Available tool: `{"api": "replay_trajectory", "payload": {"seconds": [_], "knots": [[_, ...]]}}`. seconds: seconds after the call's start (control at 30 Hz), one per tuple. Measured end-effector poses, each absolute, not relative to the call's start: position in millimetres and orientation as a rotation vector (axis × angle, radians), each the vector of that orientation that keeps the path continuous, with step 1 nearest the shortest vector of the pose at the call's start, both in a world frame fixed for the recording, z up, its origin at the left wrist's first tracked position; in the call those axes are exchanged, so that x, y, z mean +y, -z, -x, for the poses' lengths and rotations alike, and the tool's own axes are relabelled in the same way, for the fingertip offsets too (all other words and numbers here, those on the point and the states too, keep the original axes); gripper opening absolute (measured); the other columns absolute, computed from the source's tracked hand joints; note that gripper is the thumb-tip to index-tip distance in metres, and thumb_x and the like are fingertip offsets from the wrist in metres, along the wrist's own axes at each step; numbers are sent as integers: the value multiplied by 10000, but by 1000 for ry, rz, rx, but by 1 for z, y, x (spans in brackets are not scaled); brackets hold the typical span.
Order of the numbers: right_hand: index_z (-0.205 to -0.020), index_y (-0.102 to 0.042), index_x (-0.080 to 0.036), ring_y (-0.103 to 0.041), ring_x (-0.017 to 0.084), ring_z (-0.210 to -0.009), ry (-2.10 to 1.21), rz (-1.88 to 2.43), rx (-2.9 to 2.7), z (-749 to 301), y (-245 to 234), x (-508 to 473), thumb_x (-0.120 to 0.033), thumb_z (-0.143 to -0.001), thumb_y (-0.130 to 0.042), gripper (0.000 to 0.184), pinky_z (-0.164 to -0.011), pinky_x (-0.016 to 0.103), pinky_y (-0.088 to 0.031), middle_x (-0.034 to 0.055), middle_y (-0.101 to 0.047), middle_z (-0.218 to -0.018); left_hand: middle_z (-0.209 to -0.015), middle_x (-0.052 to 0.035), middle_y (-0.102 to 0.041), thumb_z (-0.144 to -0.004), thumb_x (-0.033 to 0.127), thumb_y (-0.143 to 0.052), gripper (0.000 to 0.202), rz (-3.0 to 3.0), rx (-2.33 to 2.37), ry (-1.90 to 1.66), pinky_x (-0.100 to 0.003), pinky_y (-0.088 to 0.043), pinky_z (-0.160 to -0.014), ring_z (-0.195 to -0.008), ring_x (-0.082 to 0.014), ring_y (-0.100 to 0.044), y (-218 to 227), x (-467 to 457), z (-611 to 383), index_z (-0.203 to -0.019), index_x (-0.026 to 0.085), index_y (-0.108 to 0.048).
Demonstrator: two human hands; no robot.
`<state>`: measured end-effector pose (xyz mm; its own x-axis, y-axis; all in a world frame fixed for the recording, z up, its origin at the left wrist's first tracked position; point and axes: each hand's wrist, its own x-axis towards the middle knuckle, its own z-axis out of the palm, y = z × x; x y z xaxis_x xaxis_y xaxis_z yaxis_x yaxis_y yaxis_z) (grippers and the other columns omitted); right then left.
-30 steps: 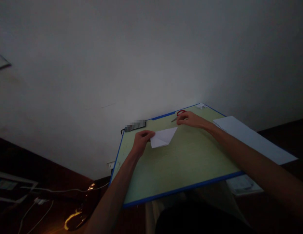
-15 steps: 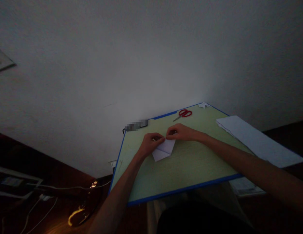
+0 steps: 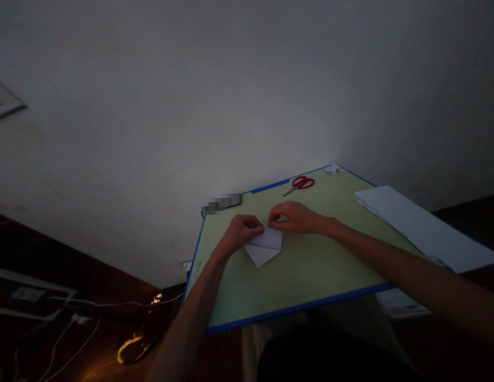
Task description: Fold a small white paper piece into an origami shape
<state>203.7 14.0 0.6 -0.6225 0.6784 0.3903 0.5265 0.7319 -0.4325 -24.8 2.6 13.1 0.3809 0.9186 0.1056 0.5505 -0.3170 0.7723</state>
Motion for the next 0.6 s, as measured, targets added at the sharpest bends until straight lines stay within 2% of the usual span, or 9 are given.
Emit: {"api": "replay_trajectory", "payload": {"seconds": [0.2,0.6], "knots": [[-906,-763,-195,-682,199,-832,-540,847,-2404,-217,-3,23,-294,-892,-654,148,-763,295,-431,54,-777,-920,-585,-18,-641,-619,282,-671,163,-1917,1254,-628,-247,-352,-555,-561,-123,-503,-14,5,32,-636,135,-738],[-925,-760,-159,-673,195,-818,-677,804,-2396,-244,-5,39,-382,-919,-629,259,-729,294,-457,73,-764,-898,-617,-33,-688,-647,285,-713,140,-1877,1209,-524,-261,-422,-606,-584,-137,-564,-20,6,39,-637,153,-757]]}}
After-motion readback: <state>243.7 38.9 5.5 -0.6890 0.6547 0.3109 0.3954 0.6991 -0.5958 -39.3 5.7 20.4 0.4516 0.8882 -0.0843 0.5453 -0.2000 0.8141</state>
